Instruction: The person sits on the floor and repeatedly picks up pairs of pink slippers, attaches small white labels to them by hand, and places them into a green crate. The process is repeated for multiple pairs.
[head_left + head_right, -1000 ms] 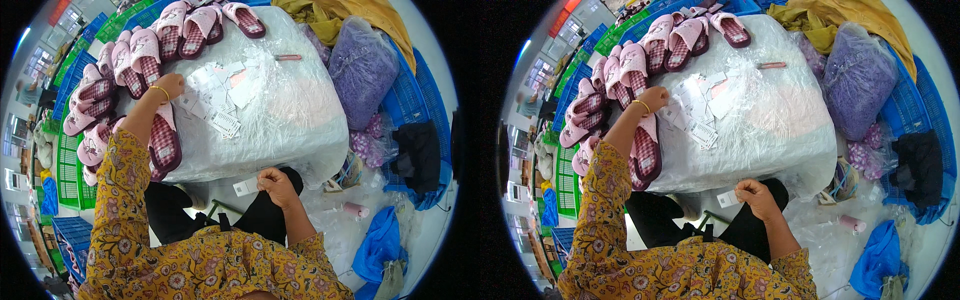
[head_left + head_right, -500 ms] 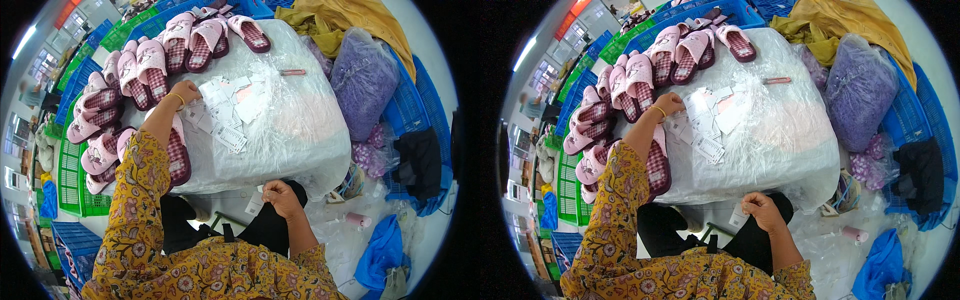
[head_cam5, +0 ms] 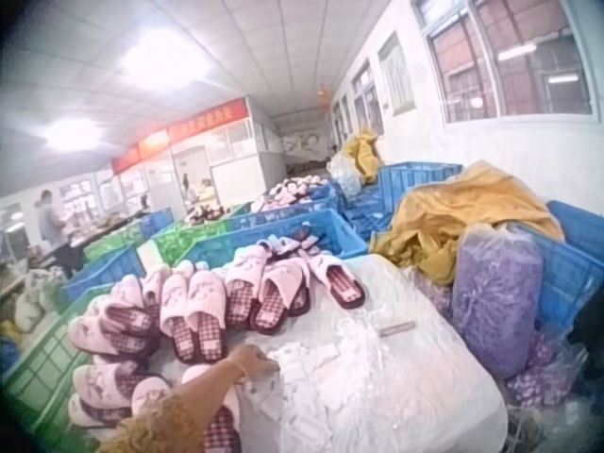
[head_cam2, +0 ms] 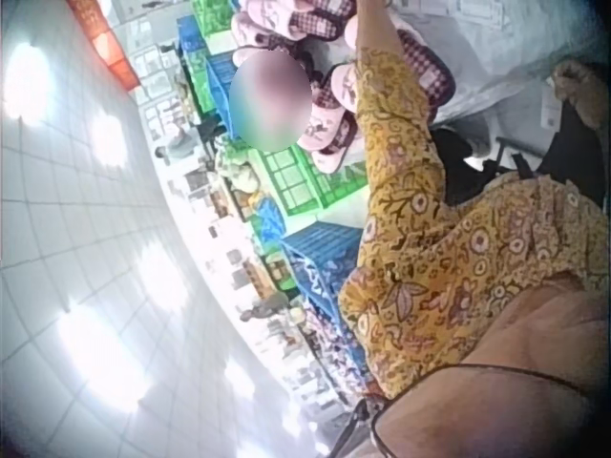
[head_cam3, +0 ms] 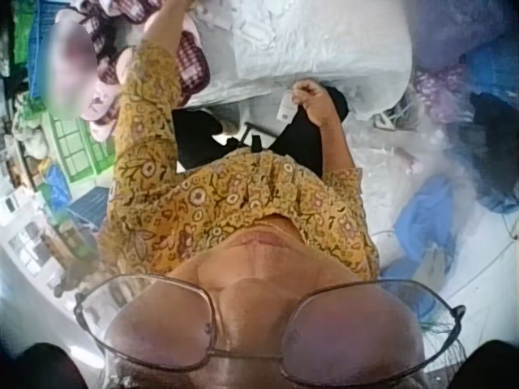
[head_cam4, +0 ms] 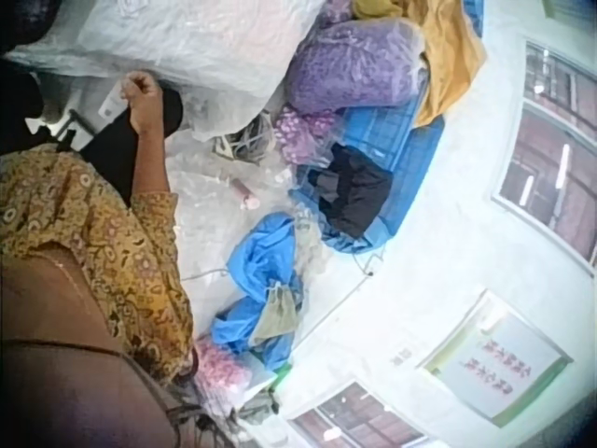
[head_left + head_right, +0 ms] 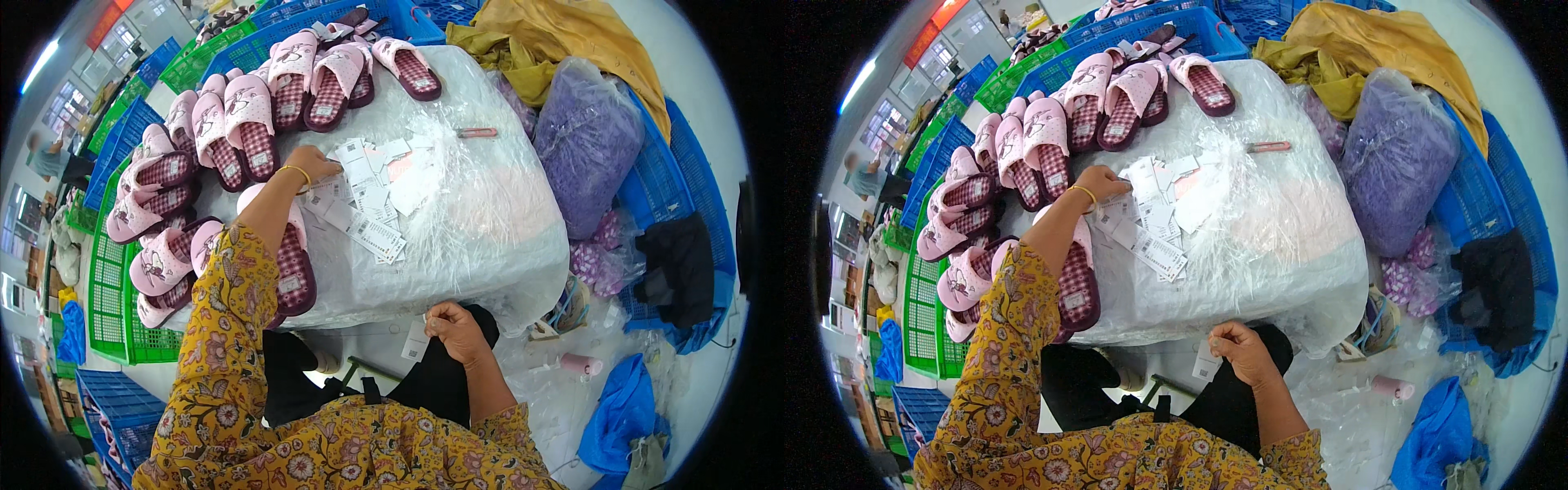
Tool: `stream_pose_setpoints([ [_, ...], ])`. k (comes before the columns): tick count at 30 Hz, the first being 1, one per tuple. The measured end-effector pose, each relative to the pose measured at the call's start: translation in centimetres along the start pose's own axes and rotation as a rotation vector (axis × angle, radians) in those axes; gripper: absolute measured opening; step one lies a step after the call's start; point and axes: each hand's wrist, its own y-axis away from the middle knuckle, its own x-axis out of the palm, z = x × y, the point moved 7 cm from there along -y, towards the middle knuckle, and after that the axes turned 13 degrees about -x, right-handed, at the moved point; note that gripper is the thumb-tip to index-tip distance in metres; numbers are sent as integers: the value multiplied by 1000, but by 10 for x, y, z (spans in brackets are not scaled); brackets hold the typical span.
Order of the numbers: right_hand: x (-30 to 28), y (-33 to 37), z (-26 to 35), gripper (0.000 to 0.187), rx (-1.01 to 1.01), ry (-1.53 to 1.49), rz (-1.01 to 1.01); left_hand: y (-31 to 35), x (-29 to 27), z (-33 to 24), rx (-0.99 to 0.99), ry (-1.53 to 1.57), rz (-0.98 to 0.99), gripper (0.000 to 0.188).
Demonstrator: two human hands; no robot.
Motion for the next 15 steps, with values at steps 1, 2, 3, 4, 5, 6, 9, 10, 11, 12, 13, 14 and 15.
stream_pose_setpoints([
  [1,1,0,0,9,-2,-2,-1,1,0,-1,-19,4,13,44],
  [2,1,-1,0,9,-5,-4,-2,1,0,-1,-37,8,27,45],
  [3,1,-1,0,9,-7,-9,-2,2,0,0,-57,9,40,46],
  [4,1,-2,-2,11,-16,-14,15,0,1,-1,-38,-34,23,46],
  [5,-1,-2,-3,12,-25,-20,32,-3,2,0,-18,-77,6,46],
  [6,-2,-2,-4,14,-32,-24,44,-4,4,-1,3,-120,-8,47],
  [9,-3,-2,-6,14,-25,-16,34,-5,2,-2,122,-124,-12,40],
  [10,-3,-2,-5,14,-24,-16,30,-7,1,3,111,-89,2,38],
  [11,-3,-2,-5,14,-24,-16,25,-17,1,12,24,1,44,37],
  [12,-3,-2,-5,14,-24,-17,20,-21,1,20,-60,90,85,36],
  [13,-3,-2,-4,14,-26,-5,19,-22,-5,24,-39,163,17,33],
  [14,-4,-1,-3,14,-27,8,19,-20,-11,30,-19,236,-52,30],
  [15,-3,-1,-2,14,-29,18,19,-17,-19,33,2,306,-121,27],
])
